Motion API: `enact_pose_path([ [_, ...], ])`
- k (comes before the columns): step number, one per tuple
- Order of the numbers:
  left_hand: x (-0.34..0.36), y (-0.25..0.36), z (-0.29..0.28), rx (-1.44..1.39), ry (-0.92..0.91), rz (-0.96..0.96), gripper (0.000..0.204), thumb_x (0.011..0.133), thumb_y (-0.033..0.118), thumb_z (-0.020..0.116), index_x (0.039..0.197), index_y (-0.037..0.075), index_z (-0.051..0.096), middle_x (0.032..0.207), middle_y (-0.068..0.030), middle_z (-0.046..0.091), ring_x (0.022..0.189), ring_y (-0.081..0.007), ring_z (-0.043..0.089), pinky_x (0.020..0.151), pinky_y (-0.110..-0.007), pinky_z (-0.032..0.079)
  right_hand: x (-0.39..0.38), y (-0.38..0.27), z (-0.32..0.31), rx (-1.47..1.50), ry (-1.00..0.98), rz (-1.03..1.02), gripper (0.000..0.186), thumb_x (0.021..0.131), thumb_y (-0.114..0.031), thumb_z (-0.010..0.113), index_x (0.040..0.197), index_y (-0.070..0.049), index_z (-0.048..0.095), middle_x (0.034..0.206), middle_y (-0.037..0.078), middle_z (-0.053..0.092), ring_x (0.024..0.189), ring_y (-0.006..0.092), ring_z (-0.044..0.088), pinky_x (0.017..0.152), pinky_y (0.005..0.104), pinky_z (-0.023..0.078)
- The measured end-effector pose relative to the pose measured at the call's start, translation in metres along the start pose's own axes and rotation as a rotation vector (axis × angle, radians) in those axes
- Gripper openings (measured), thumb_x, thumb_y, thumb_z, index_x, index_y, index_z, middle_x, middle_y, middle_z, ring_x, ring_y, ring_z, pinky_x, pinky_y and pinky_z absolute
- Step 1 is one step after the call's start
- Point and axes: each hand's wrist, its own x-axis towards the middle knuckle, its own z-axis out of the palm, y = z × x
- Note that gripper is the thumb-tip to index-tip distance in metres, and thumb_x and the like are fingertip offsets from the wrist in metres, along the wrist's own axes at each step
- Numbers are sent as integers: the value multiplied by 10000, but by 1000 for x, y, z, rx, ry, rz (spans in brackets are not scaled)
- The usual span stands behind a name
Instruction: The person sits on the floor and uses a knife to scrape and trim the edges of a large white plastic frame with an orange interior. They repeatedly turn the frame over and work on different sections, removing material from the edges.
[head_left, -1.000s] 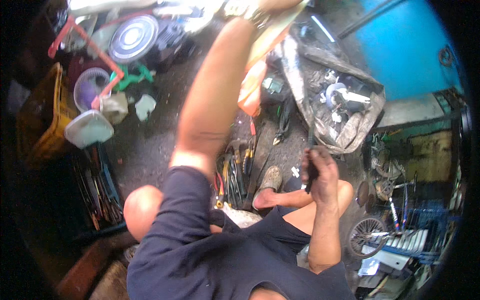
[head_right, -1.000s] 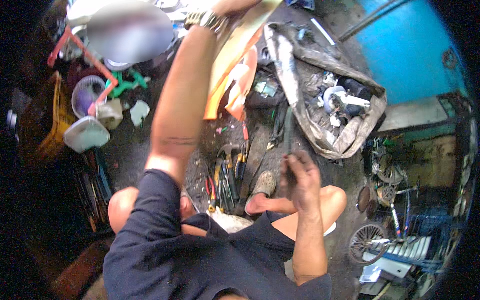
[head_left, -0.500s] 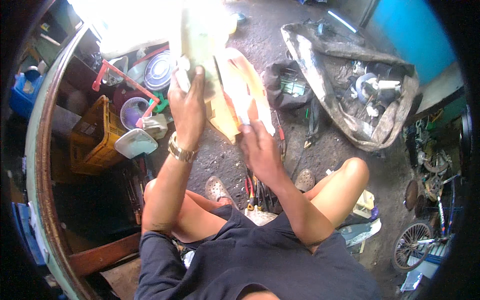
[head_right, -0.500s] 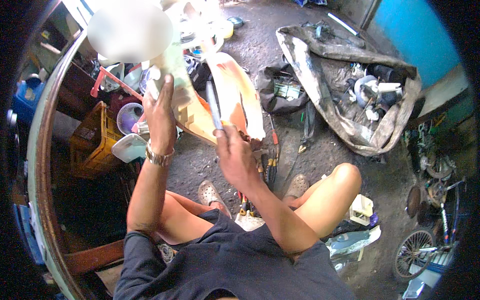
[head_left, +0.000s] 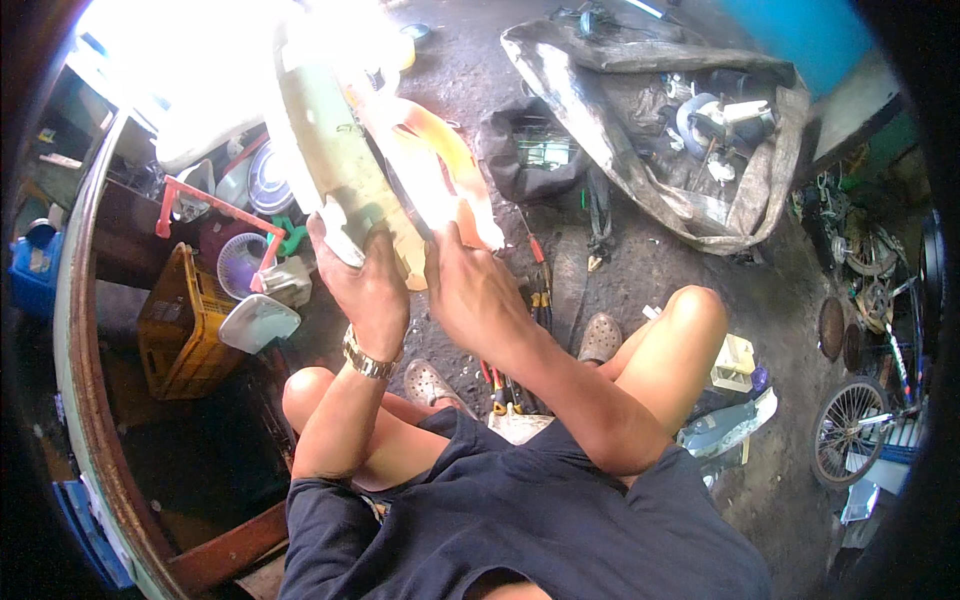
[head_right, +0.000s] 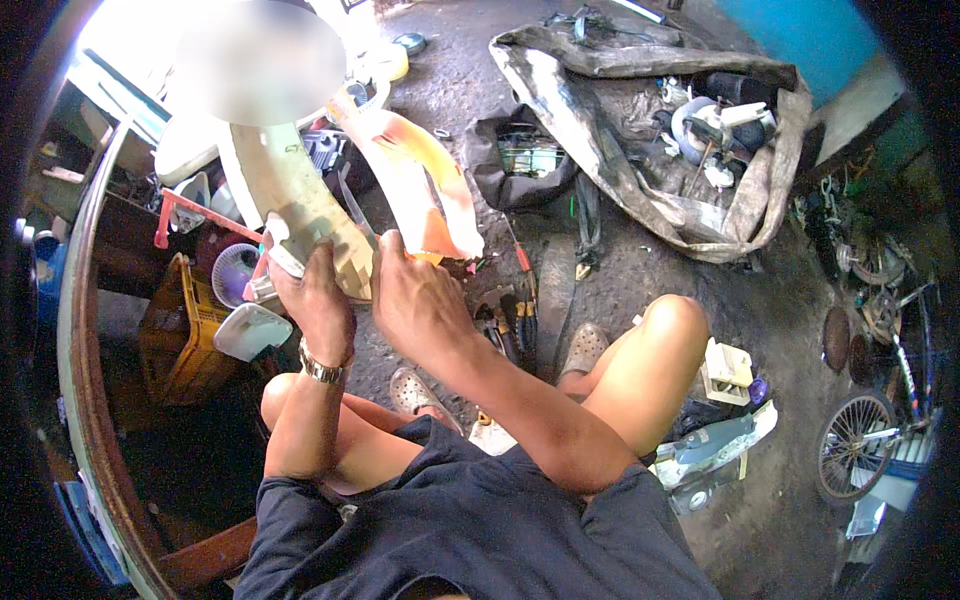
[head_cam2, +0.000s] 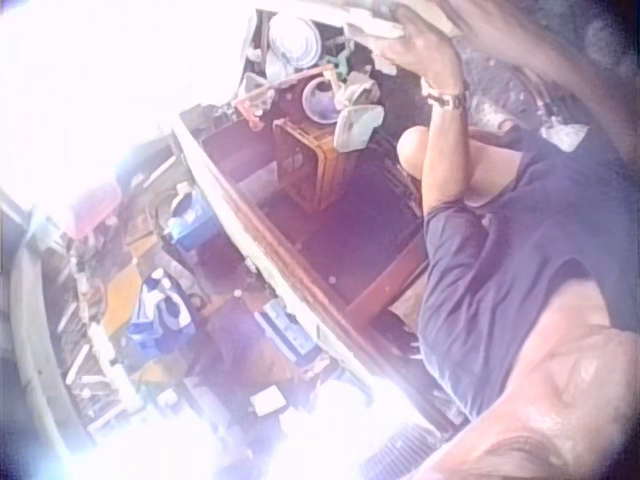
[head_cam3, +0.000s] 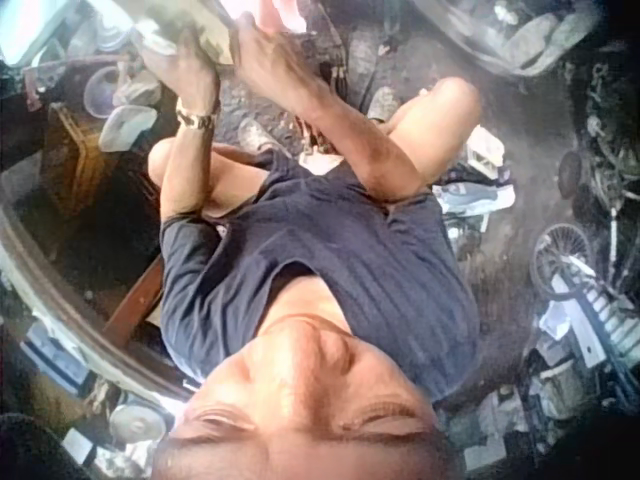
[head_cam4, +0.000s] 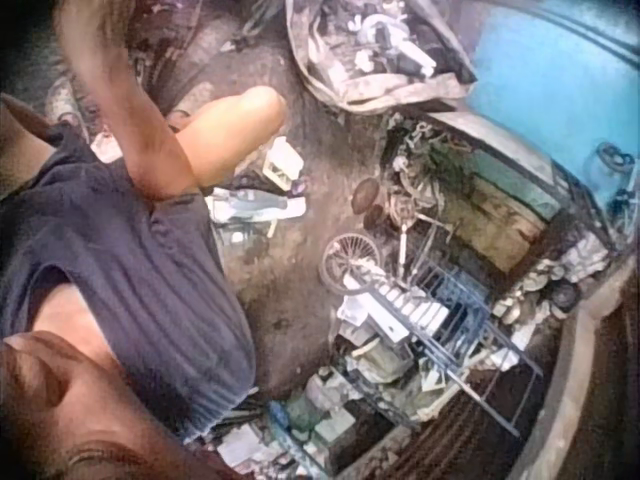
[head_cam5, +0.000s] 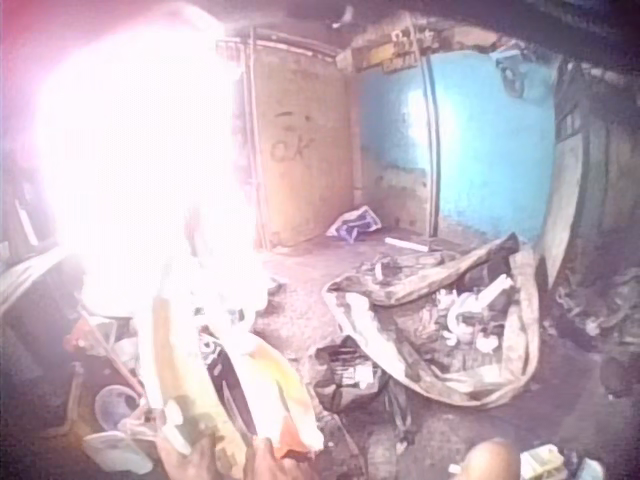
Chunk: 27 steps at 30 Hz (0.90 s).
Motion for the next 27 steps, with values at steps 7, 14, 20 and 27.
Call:
enact_pose_path([
  [7,9,-9,-1,40,53,-27,442,827,-37,581,1258,-48,480,1045,-89,597,908,-157,571,820,-300,484,-31,-4,5,-62,-36,59,212,958,-127,526,1051,37,429,710,307,653,716,489,680,666,587,555],
  [14,24,-27,-10,79,109,32,205,888,18,561,1078,-57,557,922,-57,617,772,-135,568,710,-298,484,-11,-9,13,-233,-13,-19,145,918,-95,532,1012,10,500,706,240,688,689,400,722,639,499,584],
  [20,20,-31,-10,-2,127,-56,309,889,-18,562,1192,-55,513,1045,-84,633,871,-164,619,773,-305,527,17,-9,20,-285,-39,-81,264,901,-62,511,1123,80,506,746,264,687,737,399,722,651,490,581],
  [27,16,-44,-2,-25,46,-7,532,896,-33,566,1397,-58,387,1102,-86,604,898,-141,605,780,-276,529,28,30,36,-152,-35,21,335,946,-94,474,1210,112,458,795,305,685,781,419,722,678,493,594],
])
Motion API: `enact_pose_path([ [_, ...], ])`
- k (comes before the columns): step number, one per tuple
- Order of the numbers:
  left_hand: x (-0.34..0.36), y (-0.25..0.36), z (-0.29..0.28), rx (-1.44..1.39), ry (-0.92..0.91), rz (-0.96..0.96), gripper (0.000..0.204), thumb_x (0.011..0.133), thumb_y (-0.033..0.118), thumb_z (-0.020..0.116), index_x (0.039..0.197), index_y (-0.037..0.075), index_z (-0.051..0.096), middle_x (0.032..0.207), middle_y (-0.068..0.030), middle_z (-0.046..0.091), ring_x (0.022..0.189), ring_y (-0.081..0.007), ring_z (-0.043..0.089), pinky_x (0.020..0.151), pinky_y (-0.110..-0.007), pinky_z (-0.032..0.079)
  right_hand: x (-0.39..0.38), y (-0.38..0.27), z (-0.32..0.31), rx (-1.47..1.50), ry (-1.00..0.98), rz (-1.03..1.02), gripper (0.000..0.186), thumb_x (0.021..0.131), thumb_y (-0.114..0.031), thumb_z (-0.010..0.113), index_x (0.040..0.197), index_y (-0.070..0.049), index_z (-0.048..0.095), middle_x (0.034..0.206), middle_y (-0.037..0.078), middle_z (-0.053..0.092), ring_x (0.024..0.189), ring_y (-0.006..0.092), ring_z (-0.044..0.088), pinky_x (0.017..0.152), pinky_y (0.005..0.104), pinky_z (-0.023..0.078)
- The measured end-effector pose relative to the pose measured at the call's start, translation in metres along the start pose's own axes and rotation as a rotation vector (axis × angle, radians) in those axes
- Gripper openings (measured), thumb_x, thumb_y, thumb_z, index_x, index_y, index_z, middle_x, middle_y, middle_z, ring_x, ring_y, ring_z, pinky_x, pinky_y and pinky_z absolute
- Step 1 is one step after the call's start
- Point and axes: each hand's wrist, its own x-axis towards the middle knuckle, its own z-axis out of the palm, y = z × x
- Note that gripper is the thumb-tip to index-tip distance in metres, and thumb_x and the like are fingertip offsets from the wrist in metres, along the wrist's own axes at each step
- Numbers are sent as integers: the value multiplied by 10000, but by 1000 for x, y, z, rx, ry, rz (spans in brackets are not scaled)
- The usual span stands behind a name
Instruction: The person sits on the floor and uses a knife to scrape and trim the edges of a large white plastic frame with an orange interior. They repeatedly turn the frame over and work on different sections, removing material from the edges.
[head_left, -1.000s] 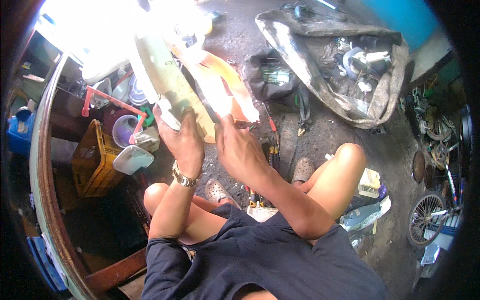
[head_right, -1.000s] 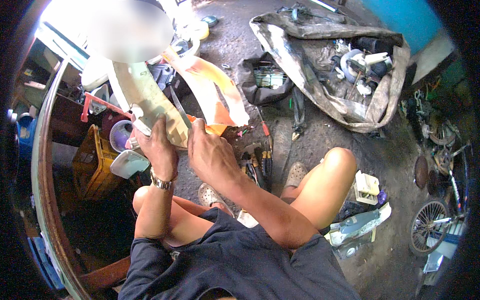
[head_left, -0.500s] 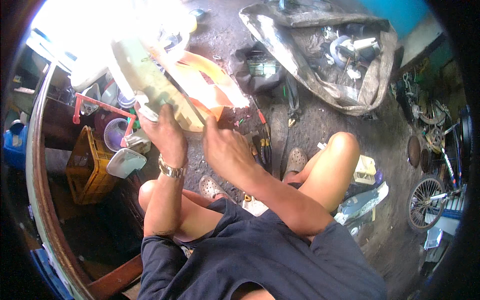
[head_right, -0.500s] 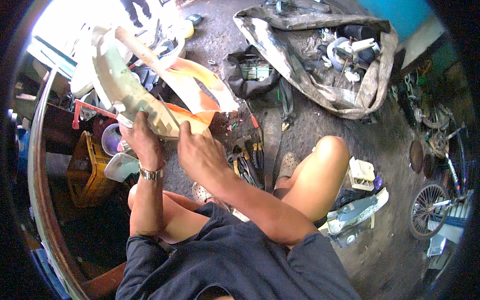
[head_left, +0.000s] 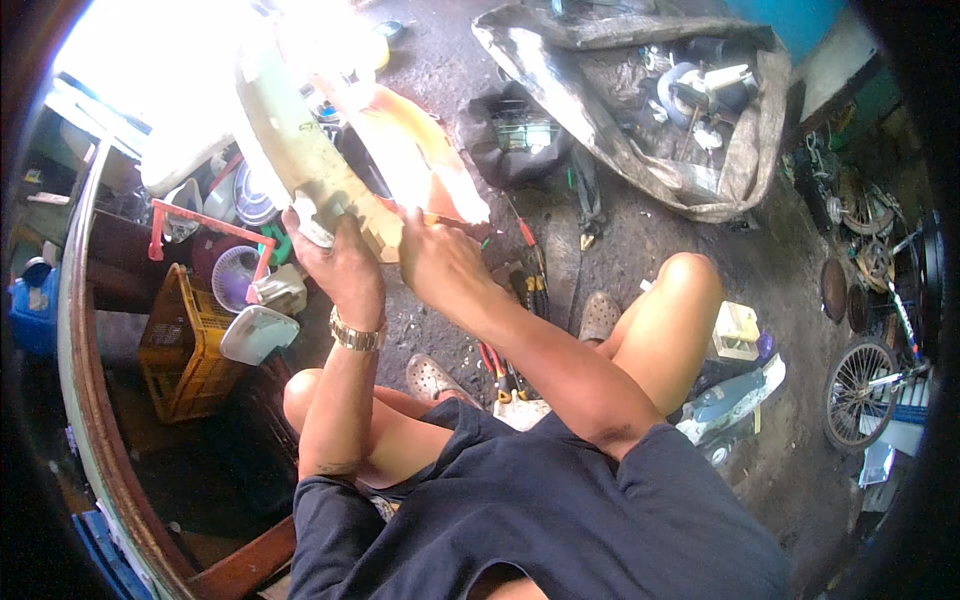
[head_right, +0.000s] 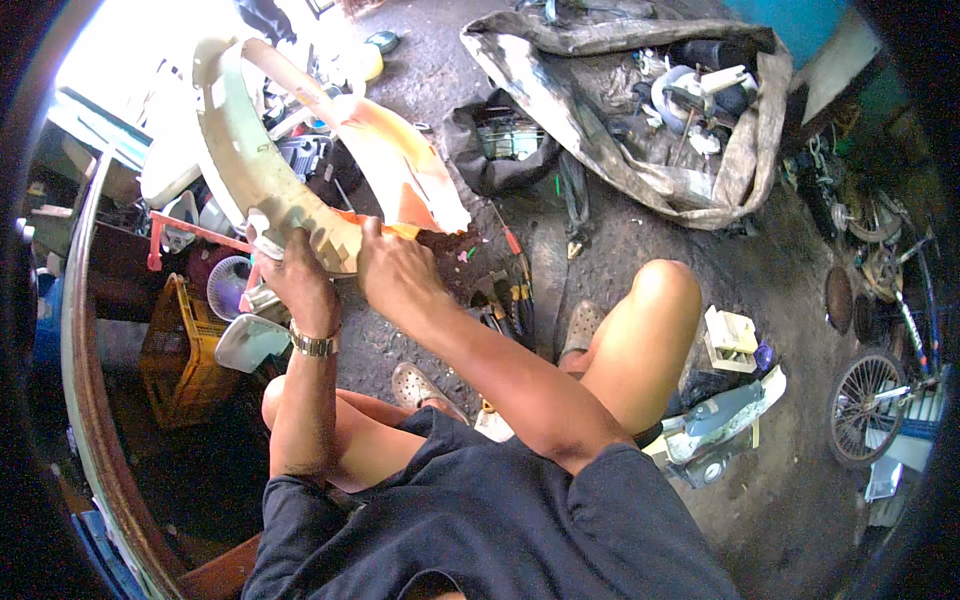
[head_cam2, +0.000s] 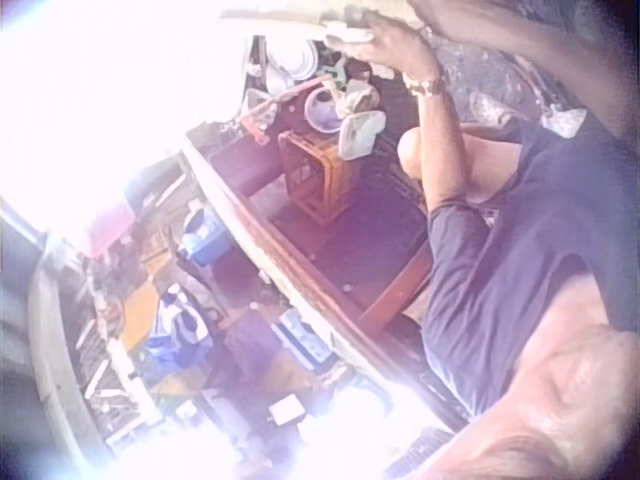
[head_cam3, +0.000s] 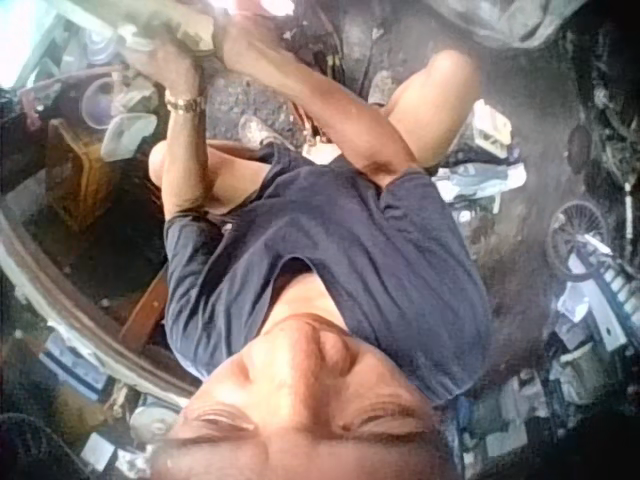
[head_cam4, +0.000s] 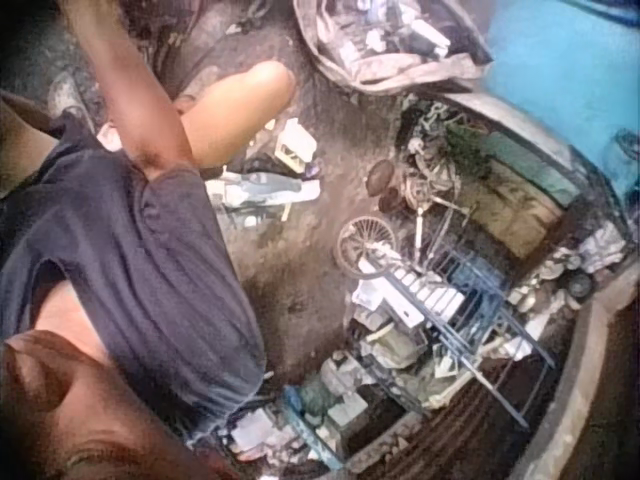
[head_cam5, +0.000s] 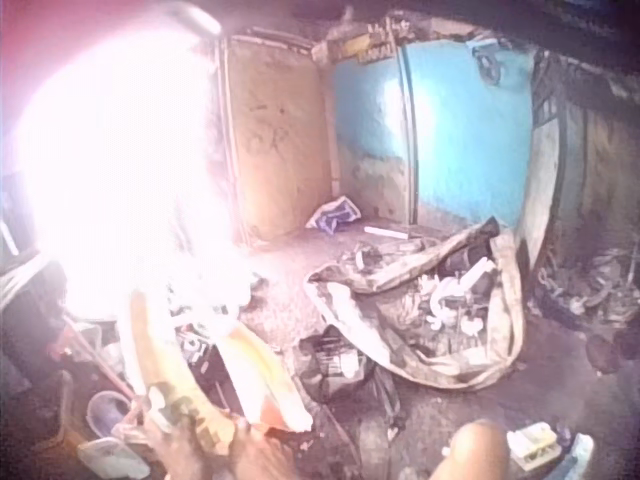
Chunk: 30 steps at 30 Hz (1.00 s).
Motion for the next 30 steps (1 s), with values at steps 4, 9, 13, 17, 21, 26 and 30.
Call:
enact_pose_path([
  [4,-2,10,-3,-14,48,-47,411,836,-35,572,1241,-35,496,1081,-102,604,953,-172,583,862,-309,485,-19,-24,-27,8,119,34,275,955,-120,485,1122,98,487,696,291,668,686,436,707,610,511,585],
  [9,-2,14,-3,111,29,10,412,830,-32,556,1237,-41,492,1074,-107,594,966,-185,575,889,-323,469,-24,-30,-35,29,59,-38,241,947,-113,493,1086,83,491,699,292,665,713,424,713,628,504,586],
  [13,0,10,-7,146,39,36,387,853,-25,542,1236,-52,493,1065,-104,603,936,-184,587,856,-316,485,-29,-28,-33,1,-16,-27,279,932,-103,493,1130,94,486,722,296,669,742,434,712,656,522,581],
  [17,21,1,-17,64,79,9,373,885,-13,543,1251,-67,500,1060,-100,621,890,-181,610,806,-314,519,-55,-12,-23,-35,-154,-22,308,926,-112,486,1158,90,480,745,309,669,753,459,705,687,547,574],
  [21,15,18,-13,-103,70,-96,398,871,-26,543,1266,-53,505,1072,-94,620,882,-170,610,806,-308,521,-78,9,-2,-136,-80,48,240,978,-192,498,1099,13,476,685,293,654,657,477,678,610,578,541],
  [26,25,-9,-20,0,102,4,308,881,-3,558,1182,-58,523,1028,-75,626,861,-145,614,754,-288,513,-29,-36,-71,-78,-7,-62,259,954,-138,487,1121,60,489,702,263,679,701,407,719,625,506,585],
  [30,19,4,-8,-72,79,-56,317,877,-5,561,1188,-53,516,1002,-68,620,845,-141,610,751,-285,516,-5,-32,-41,-128,48,-146,221,923,-98,495,1086,50,493,739,269,686,735,398,726,638,507,584],
])
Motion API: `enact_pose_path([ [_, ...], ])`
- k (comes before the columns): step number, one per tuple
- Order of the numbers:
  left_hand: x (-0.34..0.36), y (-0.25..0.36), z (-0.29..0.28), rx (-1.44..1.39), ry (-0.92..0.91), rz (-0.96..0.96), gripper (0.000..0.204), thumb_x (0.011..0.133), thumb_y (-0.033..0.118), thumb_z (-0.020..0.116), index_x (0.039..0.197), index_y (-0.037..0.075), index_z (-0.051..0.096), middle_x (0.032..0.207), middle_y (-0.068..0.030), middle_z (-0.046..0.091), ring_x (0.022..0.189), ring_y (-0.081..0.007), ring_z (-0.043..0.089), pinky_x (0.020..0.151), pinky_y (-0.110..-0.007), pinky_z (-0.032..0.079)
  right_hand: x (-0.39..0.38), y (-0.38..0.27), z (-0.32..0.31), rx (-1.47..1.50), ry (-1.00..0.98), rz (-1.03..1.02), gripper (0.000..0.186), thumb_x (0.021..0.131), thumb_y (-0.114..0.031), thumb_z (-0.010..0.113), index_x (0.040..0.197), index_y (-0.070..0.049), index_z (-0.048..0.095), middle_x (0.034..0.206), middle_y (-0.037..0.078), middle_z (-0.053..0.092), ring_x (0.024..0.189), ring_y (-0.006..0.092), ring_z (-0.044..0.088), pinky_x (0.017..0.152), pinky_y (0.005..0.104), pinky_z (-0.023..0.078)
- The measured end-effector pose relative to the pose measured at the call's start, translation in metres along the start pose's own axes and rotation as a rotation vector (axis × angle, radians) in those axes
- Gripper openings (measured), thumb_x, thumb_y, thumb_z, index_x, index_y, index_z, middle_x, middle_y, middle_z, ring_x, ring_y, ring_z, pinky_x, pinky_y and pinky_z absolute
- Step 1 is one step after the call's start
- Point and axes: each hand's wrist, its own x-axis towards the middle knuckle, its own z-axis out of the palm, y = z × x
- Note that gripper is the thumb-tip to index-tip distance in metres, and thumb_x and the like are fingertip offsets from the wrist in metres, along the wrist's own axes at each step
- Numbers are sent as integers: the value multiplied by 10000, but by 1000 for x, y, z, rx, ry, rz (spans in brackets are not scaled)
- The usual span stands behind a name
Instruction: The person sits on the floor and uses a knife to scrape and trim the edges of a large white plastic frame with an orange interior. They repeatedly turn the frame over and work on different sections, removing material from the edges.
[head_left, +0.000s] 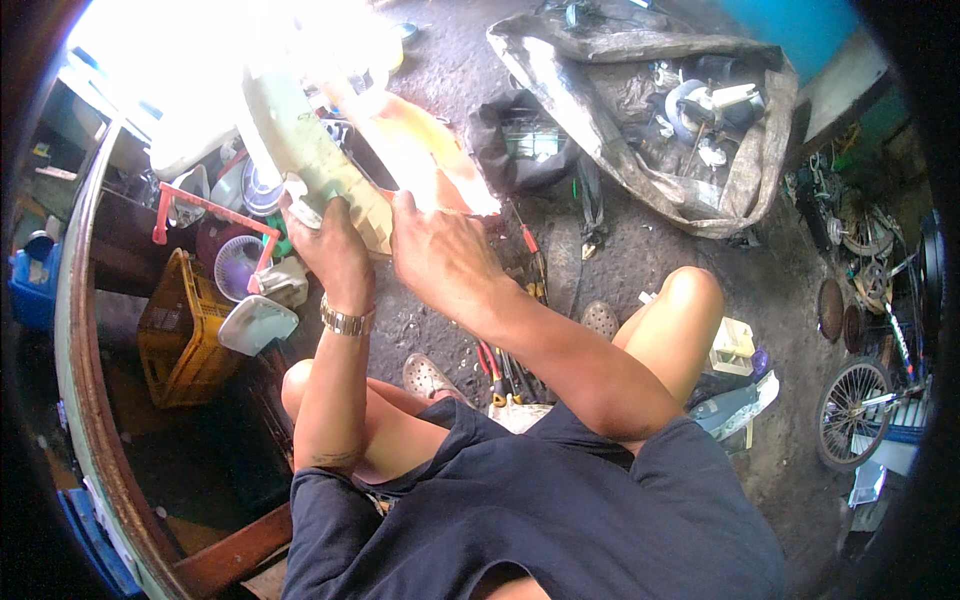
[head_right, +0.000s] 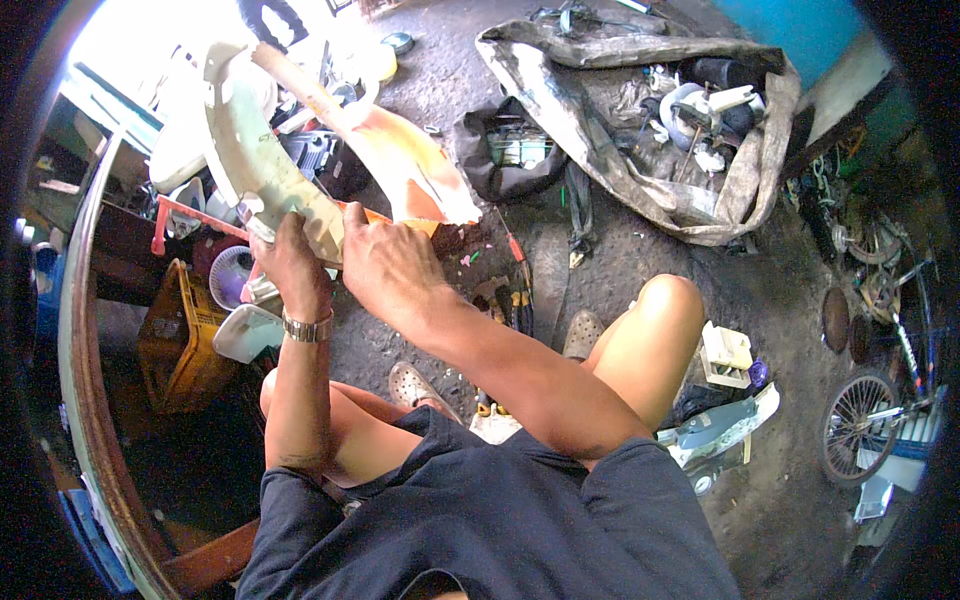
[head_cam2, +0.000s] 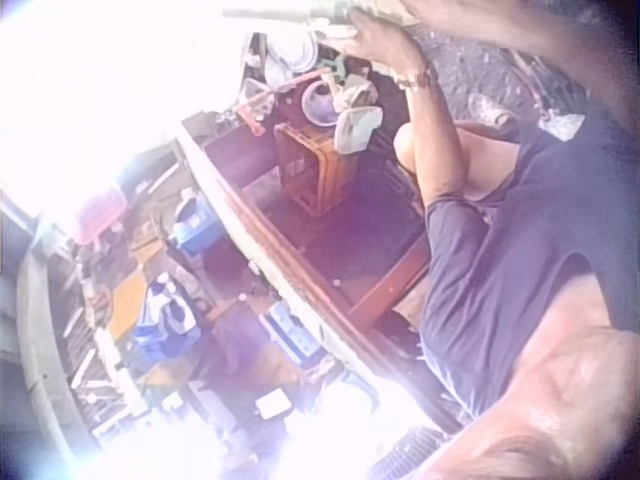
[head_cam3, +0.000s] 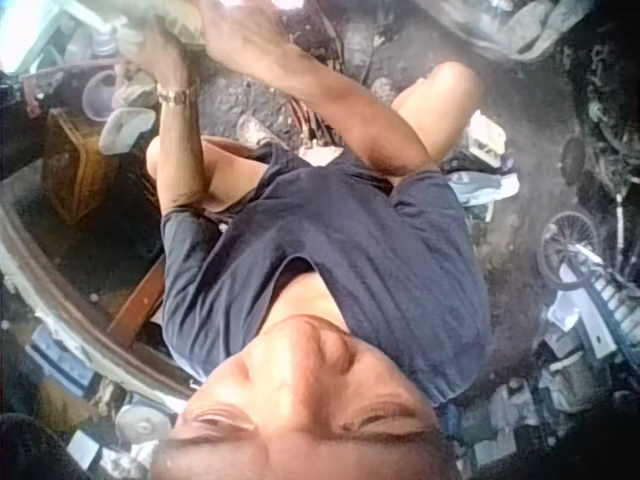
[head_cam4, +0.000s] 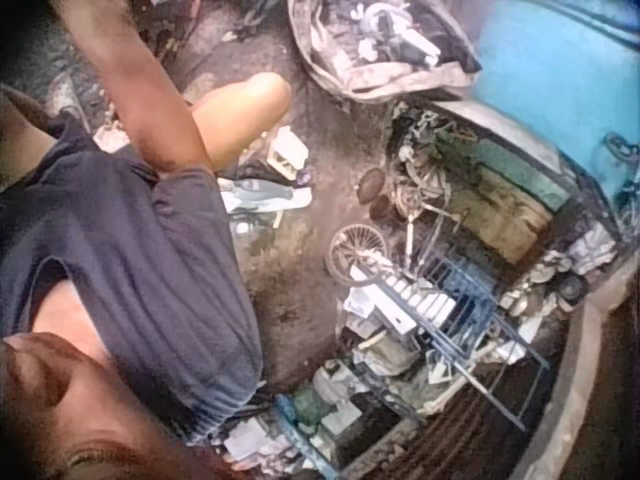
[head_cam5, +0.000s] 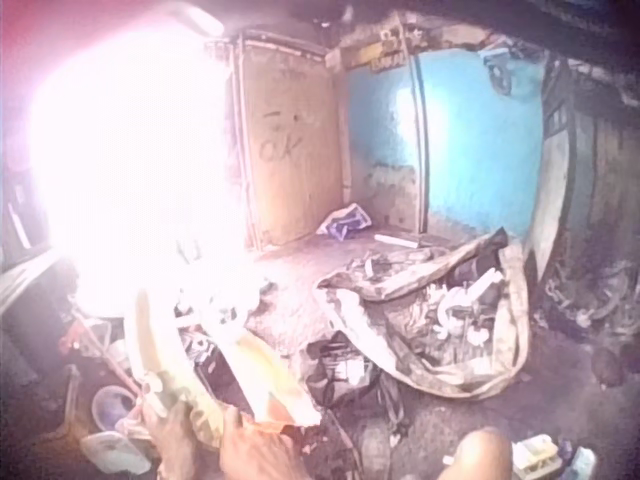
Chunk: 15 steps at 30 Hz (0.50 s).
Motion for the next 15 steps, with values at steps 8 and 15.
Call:
enact_pose_path([
  [8,-10,4,0,67,-37,-43,474,811,-42,553,1281,-64,494,1090,-111,617,943,-172,599,847,-297,491,-21,21,30,-1,-101,67,227,895,-76,504,1084,51,503,745,265,685,762,423,721,686,533,579],
  [15,11,0,-15,-12,-59,-76,478,829,-31,542,1304,-37,486,1081,-94,607,903,-179,603,816,-318,512,-68,61,55,75,-96,187,242,946,-119,480,1105,60,512,695,306,651,695,470,690,658,568,558],
])
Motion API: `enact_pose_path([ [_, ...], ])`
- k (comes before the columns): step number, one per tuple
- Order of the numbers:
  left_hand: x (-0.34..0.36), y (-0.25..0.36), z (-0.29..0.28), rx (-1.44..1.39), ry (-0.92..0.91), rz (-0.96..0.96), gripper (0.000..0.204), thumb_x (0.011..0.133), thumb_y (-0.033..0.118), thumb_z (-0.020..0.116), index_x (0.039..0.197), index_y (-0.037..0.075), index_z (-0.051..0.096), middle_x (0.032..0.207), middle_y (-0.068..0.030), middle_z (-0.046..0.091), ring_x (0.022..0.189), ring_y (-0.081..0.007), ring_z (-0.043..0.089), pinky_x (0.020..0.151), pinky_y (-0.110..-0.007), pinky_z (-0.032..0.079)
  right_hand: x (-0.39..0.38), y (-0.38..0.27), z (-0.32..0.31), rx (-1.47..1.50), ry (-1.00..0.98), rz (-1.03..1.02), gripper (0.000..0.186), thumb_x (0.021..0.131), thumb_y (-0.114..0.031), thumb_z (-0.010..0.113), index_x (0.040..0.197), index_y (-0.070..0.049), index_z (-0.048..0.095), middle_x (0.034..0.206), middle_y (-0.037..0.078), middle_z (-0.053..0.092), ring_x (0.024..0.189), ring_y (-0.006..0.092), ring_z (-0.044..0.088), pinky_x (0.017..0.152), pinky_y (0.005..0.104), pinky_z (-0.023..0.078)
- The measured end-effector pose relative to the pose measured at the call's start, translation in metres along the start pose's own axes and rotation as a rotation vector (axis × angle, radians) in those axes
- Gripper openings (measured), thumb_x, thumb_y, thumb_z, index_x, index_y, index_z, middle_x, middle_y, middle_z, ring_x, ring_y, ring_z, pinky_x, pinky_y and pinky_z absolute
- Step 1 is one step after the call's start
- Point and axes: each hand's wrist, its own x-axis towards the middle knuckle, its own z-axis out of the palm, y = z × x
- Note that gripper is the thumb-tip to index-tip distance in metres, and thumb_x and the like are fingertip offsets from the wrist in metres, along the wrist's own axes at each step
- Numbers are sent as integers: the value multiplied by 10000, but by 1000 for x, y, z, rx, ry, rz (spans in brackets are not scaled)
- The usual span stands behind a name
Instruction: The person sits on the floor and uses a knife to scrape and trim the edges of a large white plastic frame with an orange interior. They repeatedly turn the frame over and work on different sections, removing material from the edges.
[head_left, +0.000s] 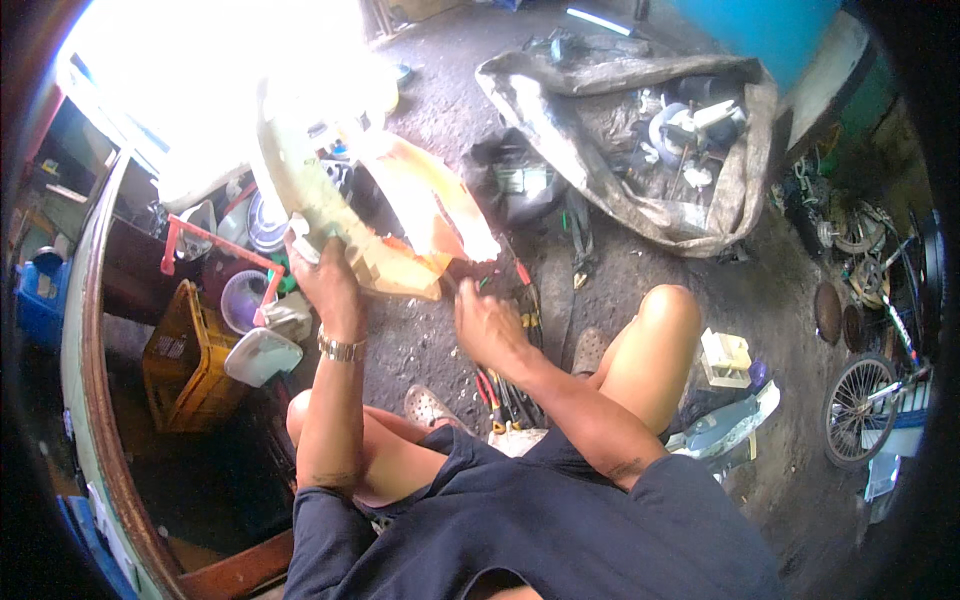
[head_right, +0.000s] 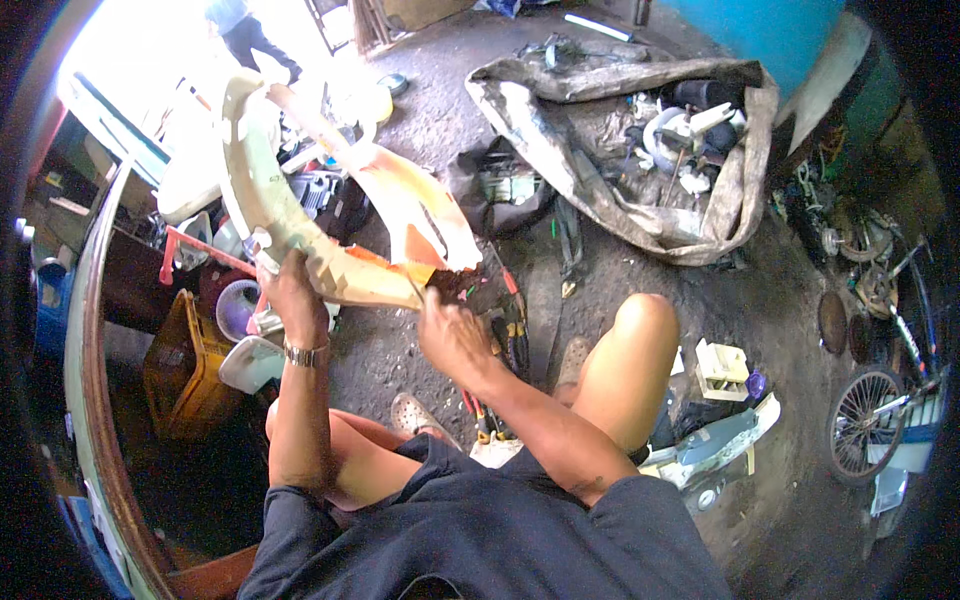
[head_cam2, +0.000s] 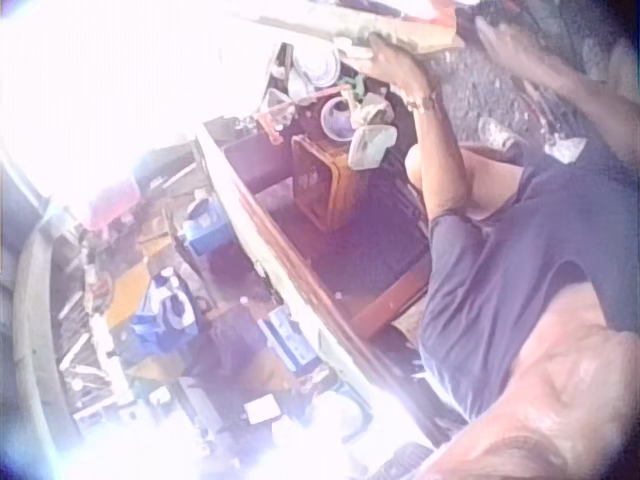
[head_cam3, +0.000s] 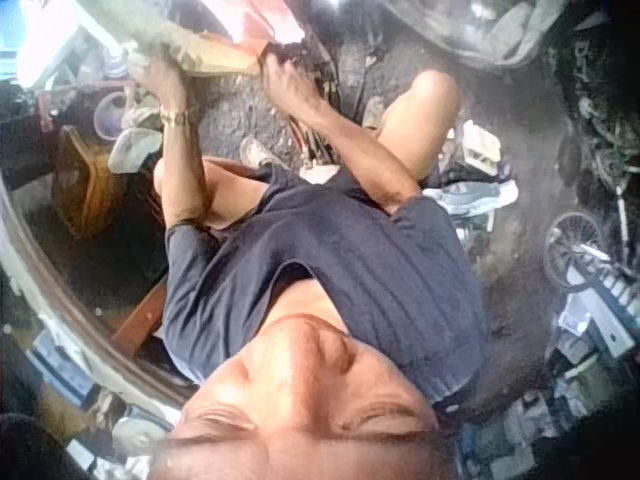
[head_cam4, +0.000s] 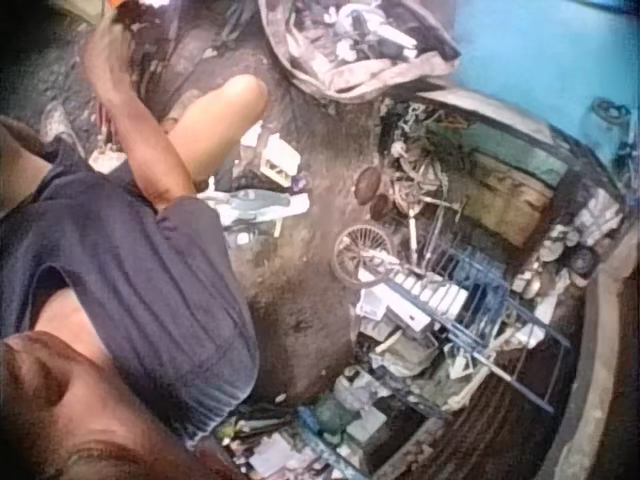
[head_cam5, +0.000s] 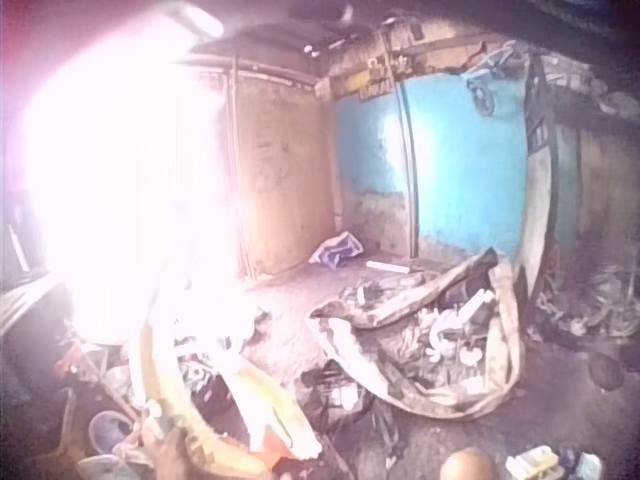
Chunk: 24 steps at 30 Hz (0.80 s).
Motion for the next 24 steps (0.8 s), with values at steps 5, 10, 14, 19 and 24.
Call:
enact_pose_path([
  [5,-8,9,19,20,52,19,420,853,-18,540,1265,-40,461,997,-87,615,801,-161,627,713,-288,531,42,-73,-61,115,166,-187,242,929,-70,476,1132,60,493,707,282,674,653,420,707,603,517,581],
  [10,-10,28,25,-33,47,-30,367,854,-10,551,1216,-37,497,973,-78,621,810,-162,639,723,-302,542,56,-57,-23,41,100,-171,277,937,-79,442,1165,71,487,725,291,670,724,431,711,657,538,573],
  [14,7,20,10,106,17,-9,364,852,-14,543,1214,-41,515,993,-99,632,836,-189,658,756,-314,555,29,25,59,21,52,-134,299,918,-75,492,1173,77,457,688,310,641,699,469,689,664,599,533],
  [19,-2,30,13,50,-6,-82,401,861,-9,526,1262,-8,506,1042,-45,592,905,-132,566,819,-265,466,10,37,28,93,17,36,212,1019,-209,446,1037,3,455,687,323,631,698,521,650,657,642,499],
  [24,-2,47,13,-58,18,-129,354,864,2,543,1217,-21,528,1004,-63,616,846,-148,605,758,-283,503,14,-42,-51,282,31,-57,224,1029,-223,450,1047,-1,475,703,304,636,730,508,650,660,607,500],
])
